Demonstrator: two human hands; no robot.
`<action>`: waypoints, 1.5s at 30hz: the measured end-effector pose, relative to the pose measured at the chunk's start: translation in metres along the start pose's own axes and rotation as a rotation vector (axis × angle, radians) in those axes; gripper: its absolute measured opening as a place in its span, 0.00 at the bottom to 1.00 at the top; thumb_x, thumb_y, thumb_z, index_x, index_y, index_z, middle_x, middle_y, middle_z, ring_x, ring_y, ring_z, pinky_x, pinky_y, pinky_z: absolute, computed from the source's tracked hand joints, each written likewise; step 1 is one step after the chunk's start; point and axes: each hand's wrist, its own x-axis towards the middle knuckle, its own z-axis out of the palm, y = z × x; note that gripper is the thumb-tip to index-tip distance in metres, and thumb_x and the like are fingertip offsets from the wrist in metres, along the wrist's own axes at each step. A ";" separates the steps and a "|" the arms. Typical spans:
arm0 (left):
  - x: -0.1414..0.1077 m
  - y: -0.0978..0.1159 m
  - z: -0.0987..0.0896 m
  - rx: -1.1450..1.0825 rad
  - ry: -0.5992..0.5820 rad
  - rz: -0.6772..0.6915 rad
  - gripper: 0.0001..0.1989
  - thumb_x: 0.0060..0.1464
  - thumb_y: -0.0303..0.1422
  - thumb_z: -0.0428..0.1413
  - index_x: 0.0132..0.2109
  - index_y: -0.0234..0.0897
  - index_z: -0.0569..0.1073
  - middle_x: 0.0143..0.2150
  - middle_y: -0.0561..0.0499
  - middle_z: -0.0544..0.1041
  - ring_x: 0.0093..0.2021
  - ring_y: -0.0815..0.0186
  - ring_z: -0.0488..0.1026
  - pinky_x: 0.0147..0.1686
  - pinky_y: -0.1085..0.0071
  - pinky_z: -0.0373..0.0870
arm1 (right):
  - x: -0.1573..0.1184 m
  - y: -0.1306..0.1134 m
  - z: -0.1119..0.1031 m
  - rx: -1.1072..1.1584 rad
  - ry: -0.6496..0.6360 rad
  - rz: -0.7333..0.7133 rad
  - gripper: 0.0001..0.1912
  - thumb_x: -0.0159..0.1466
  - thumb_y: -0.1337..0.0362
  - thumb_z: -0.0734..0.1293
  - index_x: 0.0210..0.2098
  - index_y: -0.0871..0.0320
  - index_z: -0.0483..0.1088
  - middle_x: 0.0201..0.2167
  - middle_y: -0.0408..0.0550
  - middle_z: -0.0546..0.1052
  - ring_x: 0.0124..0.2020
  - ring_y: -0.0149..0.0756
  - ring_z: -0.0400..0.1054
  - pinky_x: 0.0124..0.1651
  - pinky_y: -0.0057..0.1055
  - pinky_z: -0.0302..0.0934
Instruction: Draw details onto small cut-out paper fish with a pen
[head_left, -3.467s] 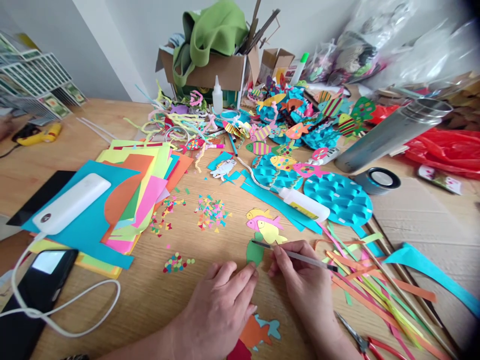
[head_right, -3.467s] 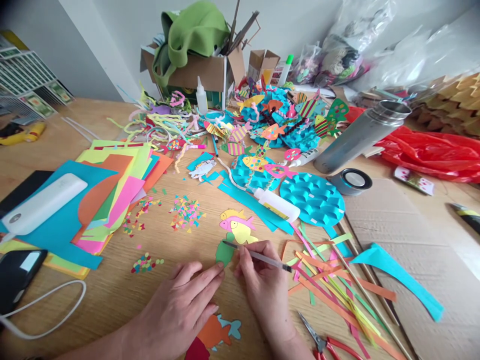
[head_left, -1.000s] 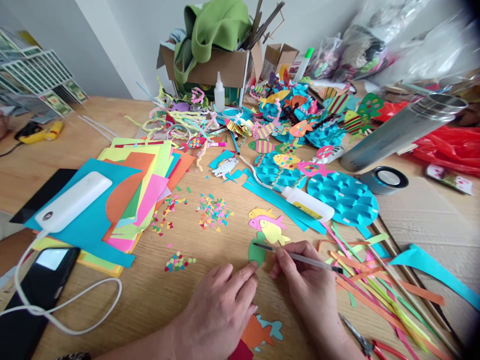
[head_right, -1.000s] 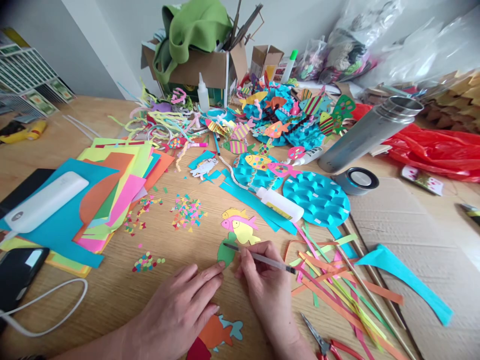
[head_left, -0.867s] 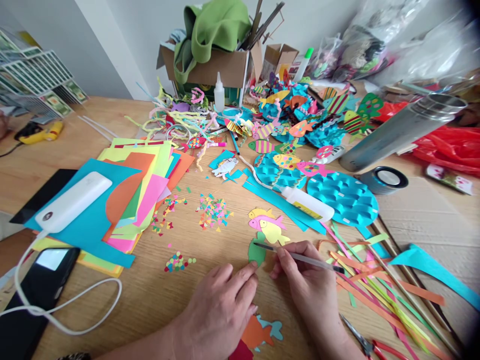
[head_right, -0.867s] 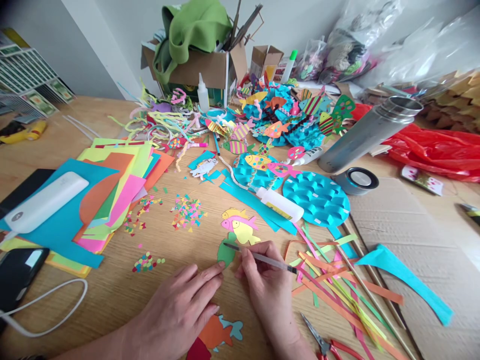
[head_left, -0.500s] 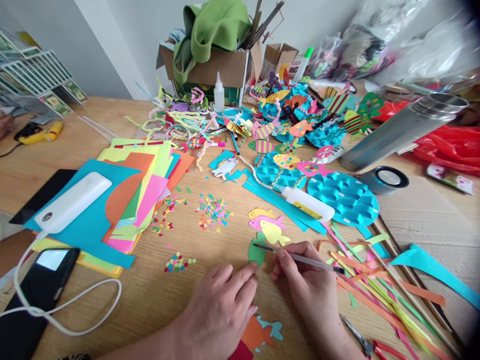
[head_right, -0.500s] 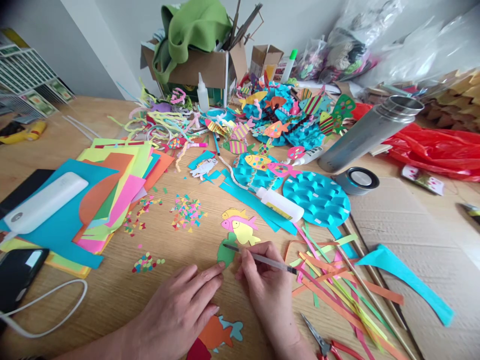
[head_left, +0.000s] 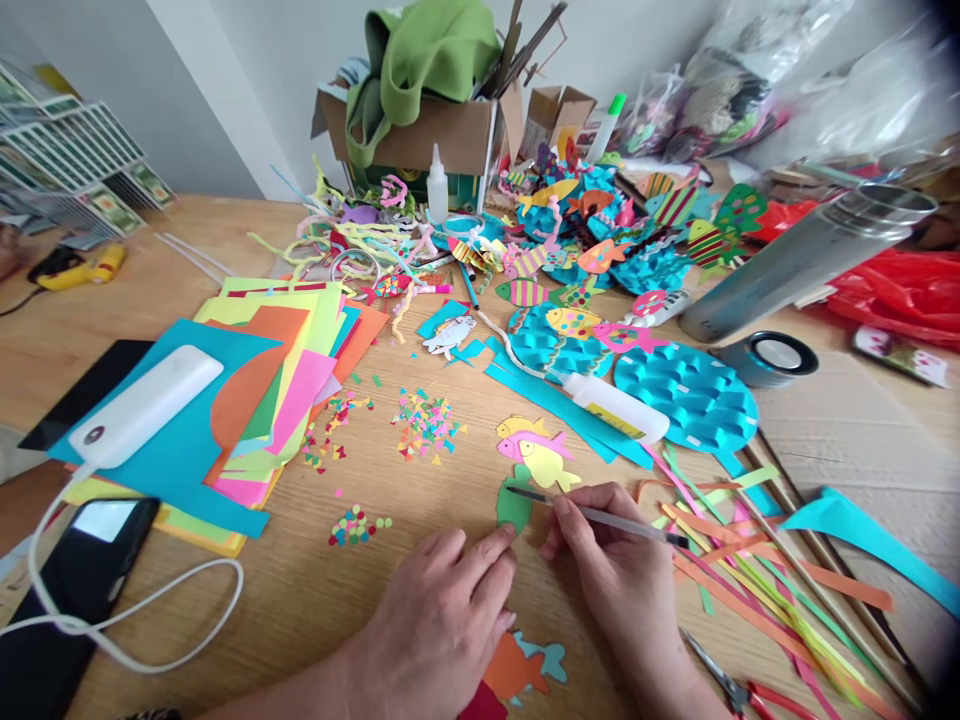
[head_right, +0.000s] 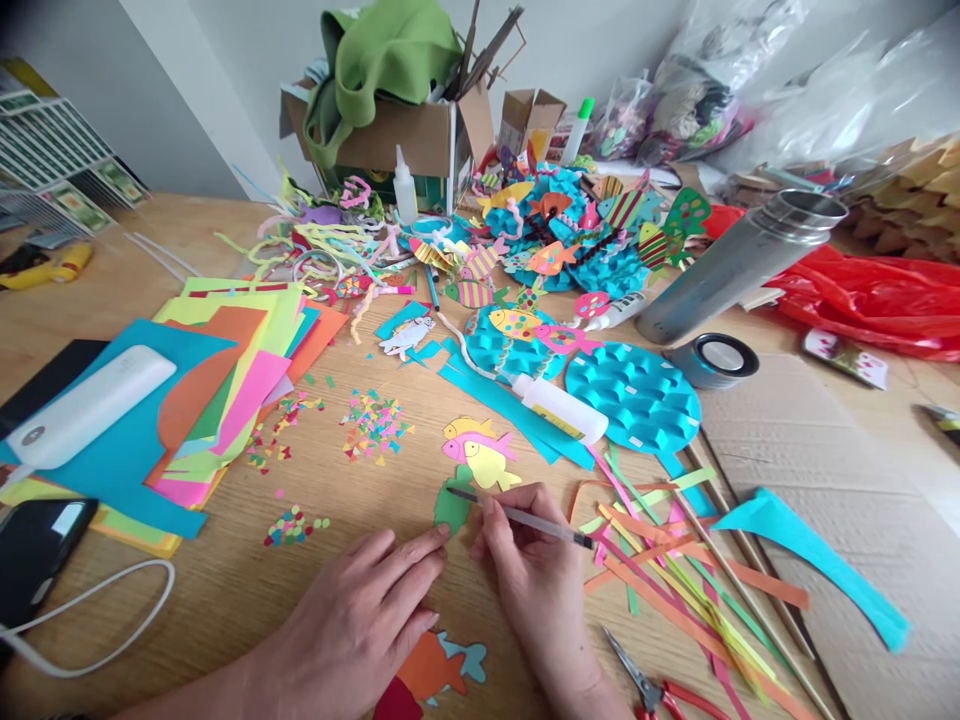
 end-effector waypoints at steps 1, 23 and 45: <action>0.000 0.000 0.000 0.001 0.000 0.000 0.17 0.65 0.34 0.52 0.59 0.36 0.65 0.63 0.53 0.68 0.49 0.58 0.68 0.48 0.60 0.68 | 0.000 0.000 0.000 -0.002 -0.005 0.004 0.12 0.63 0.57 0.68 0.28 0.56 0.66 0.15 0.41 0.72 0.15 0.31 0.67 0.20 0.25 0.61; 0.000 0.000 0.000 0.005 0.002 0.002 0.16 0.64 0.33 0.52 0.58 0.36 0.66 0.62 0.51 0.69 0.49 0.58 0.69 0.48 0.61 0.68 | -0.002 0.000 -0.001 0.000 -0.021 0.032 0.13 0.63 0.56 0.69 0.28 0.56 0.66 0.15 0.40 0.72 0.15 0.31 0.66 0.20 0.26 0.60; 0.001 0.000 -0.001 0.007 -0.002 -0.002 0.17 0.64 0.32 0.52 0.58 0.36 0.66 0.62 0.51 0.69 0.49 0.58 0.69 0.49 0.60 0.68 | -0.003 -0.001 0.000 0.018 -0.017 0.074 0.15 0.61 0.53 0.70 0.27 0.55 0.65 0.15 0.41 0.72 0.15 0.33 0.66 0.19 0.27 0.60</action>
